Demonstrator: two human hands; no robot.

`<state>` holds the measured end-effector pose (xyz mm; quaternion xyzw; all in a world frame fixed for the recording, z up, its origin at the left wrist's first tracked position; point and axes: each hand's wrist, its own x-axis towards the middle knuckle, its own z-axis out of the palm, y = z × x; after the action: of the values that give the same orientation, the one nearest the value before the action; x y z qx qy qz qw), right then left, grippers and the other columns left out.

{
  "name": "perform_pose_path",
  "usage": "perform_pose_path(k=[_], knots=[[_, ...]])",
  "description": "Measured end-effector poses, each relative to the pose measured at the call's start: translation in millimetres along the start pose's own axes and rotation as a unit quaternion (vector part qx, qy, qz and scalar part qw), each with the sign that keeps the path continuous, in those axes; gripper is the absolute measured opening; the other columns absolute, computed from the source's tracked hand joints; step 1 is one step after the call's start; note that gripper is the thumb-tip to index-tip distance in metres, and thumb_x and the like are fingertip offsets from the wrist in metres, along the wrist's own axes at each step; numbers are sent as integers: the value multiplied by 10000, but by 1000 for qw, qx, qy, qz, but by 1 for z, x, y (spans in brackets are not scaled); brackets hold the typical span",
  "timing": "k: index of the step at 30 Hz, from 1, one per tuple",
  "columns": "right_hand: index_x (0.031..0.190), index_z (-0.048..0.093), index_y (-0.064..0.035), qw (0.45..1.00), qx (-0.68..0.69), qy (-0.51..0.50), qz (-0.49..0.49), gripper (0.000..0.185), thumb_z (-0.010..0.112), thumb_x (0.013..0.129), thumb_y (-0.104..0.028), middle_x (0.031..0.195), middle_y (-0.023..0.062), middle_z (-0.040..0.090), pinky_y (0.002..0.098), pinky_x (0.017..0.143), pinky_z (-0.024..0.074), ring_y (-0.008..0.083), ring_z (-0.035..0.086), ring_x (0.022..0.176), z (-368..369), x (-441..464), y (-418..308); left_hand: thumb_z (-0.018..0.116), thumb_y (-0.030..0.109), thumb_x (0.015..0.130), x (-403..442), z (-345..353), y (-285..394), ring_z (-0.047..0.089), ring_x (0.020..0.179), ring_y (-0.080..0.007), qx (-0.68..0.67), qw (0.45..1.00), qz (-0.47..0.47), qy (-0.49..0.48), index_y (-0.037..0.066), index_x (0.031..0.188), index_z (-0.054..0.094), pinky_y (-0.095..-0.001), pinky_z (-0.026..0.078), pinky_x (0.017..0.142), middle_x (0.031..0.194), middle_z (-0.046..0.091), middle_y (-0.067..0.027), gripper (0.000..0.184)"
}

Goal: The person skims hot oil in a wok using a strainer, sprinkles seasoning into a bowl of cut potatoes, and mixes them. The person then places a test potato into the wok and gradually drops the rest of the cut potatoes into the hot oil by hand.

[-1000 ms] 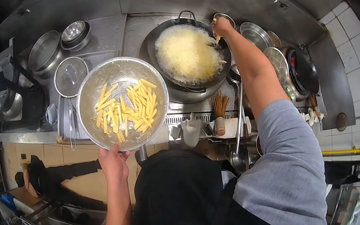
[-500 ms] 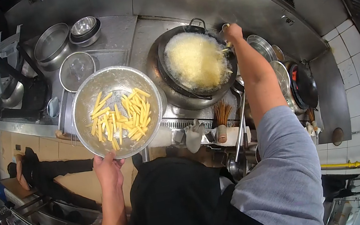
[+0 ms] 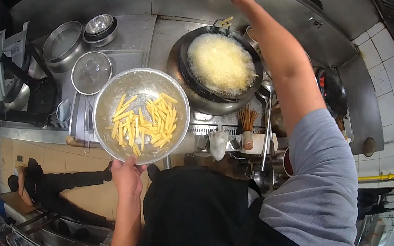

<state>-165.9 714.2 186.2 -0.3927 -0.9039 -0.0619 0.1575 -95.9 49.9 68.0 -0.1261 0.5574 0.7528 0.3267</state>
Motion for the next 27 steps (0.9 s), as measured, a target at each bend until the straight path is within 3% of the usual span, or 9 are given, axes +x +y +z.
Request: perform_pose_path(k=[4, 7, 10, 12, 14, 15, 18, 22, 27], knots=[[1076, 687, -76, 991, 128, -30, 36, 368, 678, 771, -281, 1082, 192, 679, 400, 855, 533, 330, 668, 977, -114, -24, -78, 514, 8, 899, 6, -1, 2, 634, 764, -153, 14, 1000, -1, -11, 69, 1188, 516, -255, 522, 580, 1039, 642, -74, 295], [1207, 620, -46, 957, 285, 46, 21, 429, 660, 780, -53, 905, 122, 722, 351, 616, 530, 198, 655, 737, -180, -71, -136, 515, 2, 900, 12, -3, 1, 641, 797, -163, 14, 999, 6, -40, 59, 1196, 513, -265, 527, 586, 1064, 637, -88, 301], [1195, 615, -39, 915, 390, 8, -99, 412, 668, 788, -72, 859, 108, 709, 359, 665, 525, 213, 651, 764, -184, -108, -170, 520, 7, 901, 15, 0, -1, 638, 823, -167, 3, 998, 16, -56, 54, 1198, 499, -272, 529, 591, 1079, 626, -95, 301], [1157, 617, -18, 836, 394, -125, -362, 377, 676, 792, -87, 883, 123, 703, 352, 719, 524, 228, 651, 798, -158, -134, -189, 525, 4, 899, 17, 0, -1, 636, 831, -169, 8, 998, 17, -60, 50, 1198, 491, -277, 534, 596, 1085, 621, -96, 305], [1381, 503, -189, 866, 231, -226, -381, 653, 728, 787, -344, 1312, 125, 573, 418, 893, 518, 348, 610, 1077, -137, -209, -218, 529, 2, 896, 21, 2, 0, 634, 839, -171, 12, 997, 20, -72, 46, 1198, 482, -282, 540, 602, 1090, 615, -97, 309], [1511, 274, -252, 820, 198, -247, -477, 909, 781, 759, -322, 1455, 163, 414, 444, 958, 482, 366, 548, 1174, -107, -240, -225, 532, -3, 893, 22, 2, 1, 634, 836, -173, 12, 996, 16, -82, 42, 1200, 476, -286, 547, 609, 1090, 612, -97, 316], [1524, 127, -412, 827, -54, -419, -371, 1156, 824, 612, -541, 1511, 277, 248, 463, 1029, 428, 444, 481, 1258, -85, -328, -246, 527, -25, 879, 25, 17, 7, 638, 795, -179, 12, 996, 7, -89, 29, 1179, 478, -293, 561, 613, 1067, 618, -102, 309], [1467, 322, -278, 871, 55, -410, -265, 984, 811, 627, -432, 1325, 278, 415, 462, 946, 476, 445, 578, 1092, -35, -378, -241, 520, -37, 865, 36, 39, -4, 637, 711, -181, -11, 996, 10, -93, 12, 1113, 529, -278, 551, 557, 1012, 632, -103, 253], [1121, 643, -129, 890, 239, -319, -219, 498, 751, 653, -260, 1038, 249, 566, 442, 886, 491, 424, 595, 1007, 32, -397, -225, 524, -26, 874, 45, 49, -23, 643, 766, -193, 51, 993, -4, -108, 22, 1110, 510, -289, 554, 592, 1010, 629, -104, 240]])
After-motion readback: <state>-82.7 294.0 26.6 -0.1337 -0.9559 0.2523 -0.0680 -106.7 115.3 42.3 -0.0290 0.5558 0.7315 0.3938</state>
